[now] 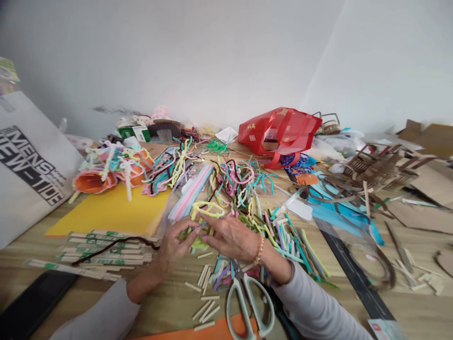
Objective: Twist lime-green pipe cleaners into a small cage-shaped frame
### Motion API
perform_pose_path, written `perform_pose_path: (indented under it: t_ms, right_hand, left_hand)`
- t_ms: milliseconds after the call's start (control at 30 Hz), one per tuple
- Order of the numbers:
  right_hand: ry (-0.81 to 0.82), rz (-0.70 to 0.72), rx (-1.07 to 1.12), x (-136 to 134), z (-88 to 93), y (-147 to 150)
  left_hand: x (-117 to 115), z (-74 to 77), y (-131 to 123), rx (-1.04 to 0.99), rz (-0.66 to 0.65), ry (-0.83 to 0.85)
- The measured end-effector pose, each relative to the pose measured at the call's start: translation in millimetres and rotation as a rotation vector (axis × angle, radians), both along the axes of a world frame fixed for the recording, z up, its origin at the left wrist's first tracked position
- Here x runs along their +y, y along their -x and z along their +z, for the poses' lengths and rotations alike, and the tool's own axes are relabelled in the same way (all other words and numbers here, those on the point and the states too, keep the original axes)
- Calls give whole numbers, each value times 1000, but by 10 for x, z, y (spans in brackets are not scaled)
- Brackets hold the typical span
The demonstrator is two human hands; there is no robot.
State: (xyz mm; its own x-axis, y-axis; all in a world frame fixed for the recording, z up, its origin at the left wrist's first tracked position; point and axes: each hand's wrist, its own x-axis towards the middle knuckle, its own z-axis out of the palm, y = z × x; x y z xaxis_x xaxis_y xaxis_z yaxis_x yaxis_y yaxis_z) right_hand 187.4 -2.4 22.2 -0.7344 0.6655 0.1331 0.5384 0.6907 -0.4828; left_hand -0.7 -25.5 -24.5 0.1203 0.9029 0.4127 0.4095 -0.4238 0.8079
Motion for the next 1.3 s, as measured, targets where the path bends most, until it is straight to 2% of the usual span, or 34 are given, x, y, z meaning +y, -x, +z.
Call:
perform_pose_path:
  t_ms: [100,200,333,500,767,967,1300]
  right_hand:
    - [14,-50,65,29,17,3]
    - [109,-53,120,52,22,24]
    - [204,-100,209,59,9,57]
    - [248,-126,309,65,-22,83]
    - [256,-87,356,52,-19,89]
    - [325,-41,401,81,-19,54]
    - [302,-31,371,108,22,33]
  left_hand:
    - [-15,55,7,-49,-28,60]
    - [-21,80,3,-51,-35,86]
    - [-3,40,-2,-46,-10,29]
    - [-14,35,-23,-16,-2,-36]
    - [-1,70,-19,-81,-62,131]
    - [61,49,37,-120,-183,264]
    - [78,37,53,-103,-226,283]
